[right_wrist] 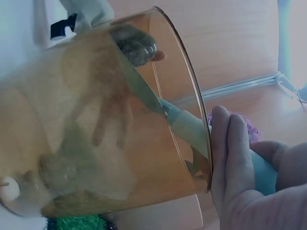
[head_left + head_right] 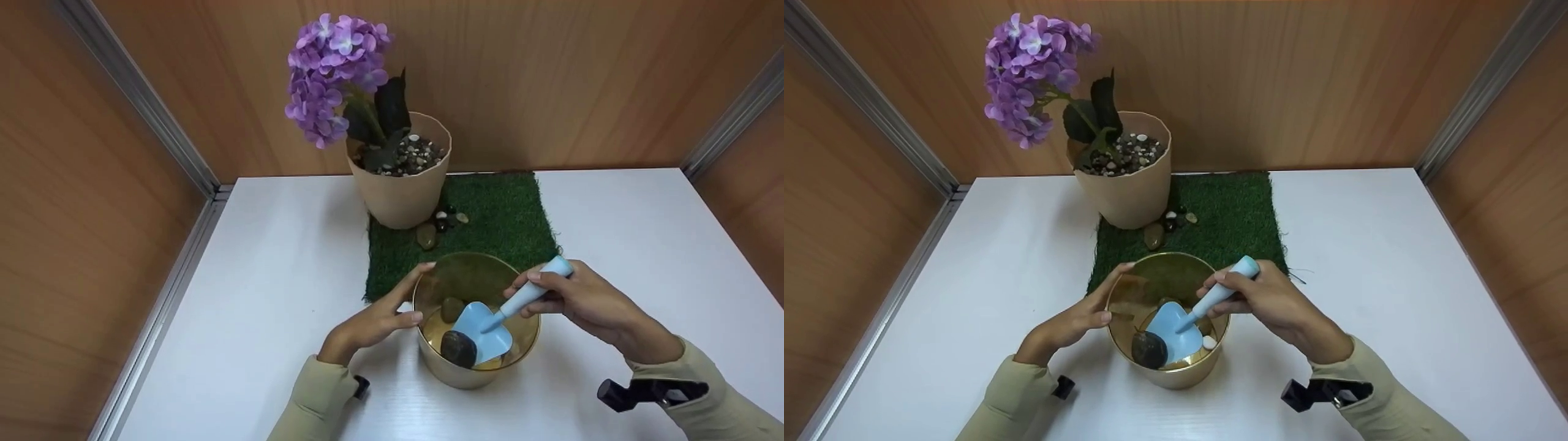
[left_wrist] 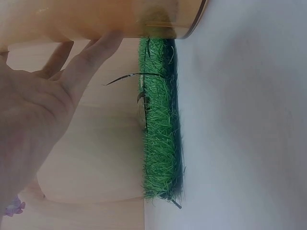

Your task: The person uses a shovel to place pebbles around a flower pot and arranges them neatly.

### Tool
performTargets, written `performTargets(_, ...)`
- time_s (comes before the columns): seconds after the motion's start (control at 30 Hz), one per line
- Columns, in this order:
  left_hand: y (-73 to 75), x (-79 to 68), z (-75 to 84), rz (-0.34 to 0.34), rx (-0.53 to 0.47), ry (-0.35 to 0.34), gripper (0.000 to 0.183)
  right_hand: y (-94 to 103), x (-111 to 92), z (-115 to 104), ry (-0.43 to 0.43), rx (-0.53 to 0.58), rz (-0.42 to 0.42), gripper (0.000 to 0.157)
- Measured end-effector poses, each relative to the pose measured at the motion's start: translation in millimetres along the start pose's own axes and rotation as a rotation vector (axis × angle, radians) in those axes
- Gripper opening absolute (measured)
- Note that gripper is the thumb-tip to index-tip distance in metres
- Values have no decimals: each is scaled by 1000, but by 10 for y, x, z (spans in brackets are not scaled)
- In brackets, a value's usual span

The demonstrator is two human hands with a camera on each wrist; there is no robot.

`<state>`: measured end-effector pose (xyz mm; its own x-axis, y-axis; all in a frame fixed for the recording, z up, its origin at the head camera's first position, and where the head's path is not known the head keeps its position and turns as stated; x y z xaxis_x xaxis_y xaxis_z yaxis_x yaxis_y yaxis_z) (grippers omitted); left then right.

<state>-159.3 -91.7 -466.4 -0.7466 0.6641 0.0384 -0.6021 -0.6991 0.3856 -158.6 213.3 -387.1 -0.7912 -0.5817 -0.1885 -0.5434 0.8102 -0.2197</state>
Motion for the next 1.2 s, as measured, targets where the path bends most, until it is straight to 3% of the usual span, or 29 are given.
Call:
performTargets(0.23, -4, -1, -4, 3, 2, 18, 78, -23, -42, 21, 12, 110, 39, 36)
performTargets(0.87, 1, 2, 9, 5, 17, -6, 78, -46, -72, 44, 17, 175, 102, 33)
performTargets(1.2, -3, -2, 5, 1, -6, -26, 77, -43, -76, 59, 39, 243, 78, 31)
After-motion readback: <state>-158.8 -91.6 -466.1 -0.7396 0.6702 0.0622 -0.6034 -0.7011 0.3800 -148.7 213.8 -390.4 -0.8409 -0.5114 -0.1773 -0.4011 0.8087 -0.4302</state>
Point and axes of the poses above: each hand's wrist, its own x-axis towards the middle knuckle, its own y-axis out of the back of the hand, z = x × y, the point moved 2 cm from there along x, towards the middle knuckle, and after that the axes turned 6 degrees about x, right-handed, at the moved point
